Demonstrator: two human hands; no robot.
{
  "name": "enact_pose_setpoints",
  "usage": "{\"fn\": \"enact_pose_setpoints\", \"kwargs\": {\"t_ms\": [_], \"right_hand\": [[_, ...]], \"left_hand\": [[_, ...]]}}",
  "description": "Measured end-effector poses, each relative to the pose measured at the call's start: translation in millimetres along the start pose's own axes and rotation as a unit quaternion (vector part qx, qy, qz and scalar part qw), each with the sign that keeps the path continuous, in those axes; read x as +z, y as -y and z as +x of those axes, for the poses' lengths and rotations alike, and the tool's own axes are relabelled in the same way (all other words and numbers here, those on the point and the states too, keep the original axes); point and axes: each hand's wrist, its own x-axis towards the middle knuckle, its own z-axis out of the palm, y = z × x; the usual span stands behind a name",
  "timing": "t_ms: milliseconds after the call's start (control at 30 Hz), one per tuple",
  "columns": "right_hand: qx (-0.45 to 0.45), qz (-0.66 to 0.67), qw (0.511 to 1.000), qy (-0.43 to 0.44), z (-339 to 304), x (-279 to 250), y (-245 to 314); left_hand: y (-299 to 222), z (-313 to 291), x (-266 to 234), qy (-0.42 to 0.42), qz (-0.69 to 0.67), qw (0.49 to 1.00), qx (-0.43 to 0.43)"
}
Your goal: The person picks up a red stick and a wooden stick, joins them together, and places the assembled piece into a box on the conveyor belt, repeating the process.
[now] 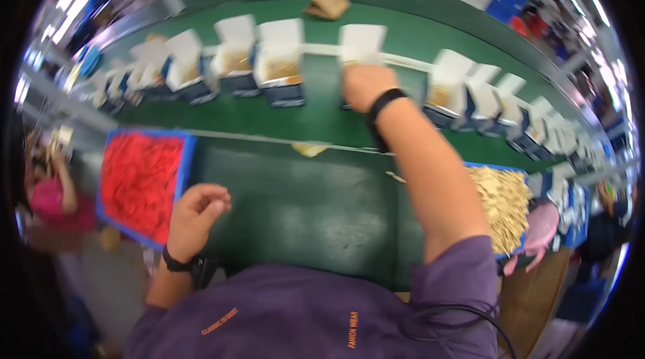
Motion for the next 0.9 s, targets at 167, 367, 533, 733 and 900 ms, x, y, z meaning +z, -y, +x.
{"fn": "enact_pose_setpoints", "kwargs": {"t_ms": [167,367,533,733,900], "right_hand": [[-0.019,0.196,0.977,-0.077,-31.0,-11.4,-16.3],[0.03,0.253,0.953,-0.162,-119.6,-31.9,-15.0],[0.135,0.176,0.974,0.042,-188.3,-15.5,-34.5],[0.227,0.176,0.957,-0.044,-228.8,31.2,-44.5],[0.225,0.191,0.95,-0.101,-234.9,39.9,-40.7]], "left_hand": [[-22.2,-17.5,-78.5,-0.134,0.118,0.984,0.018],[9.3,8.9,-133.6,-0.137,0.477,0.868,0.038],[33.0,44.1,-142.2,-0.046,0.548,0.835,-0.001],[47.9,56.5,-172.7,-0.051,0.447,0.892,-0.03],[36.5,46.7,-160.6,-0.144,0.363,0.916,0.091]]}}
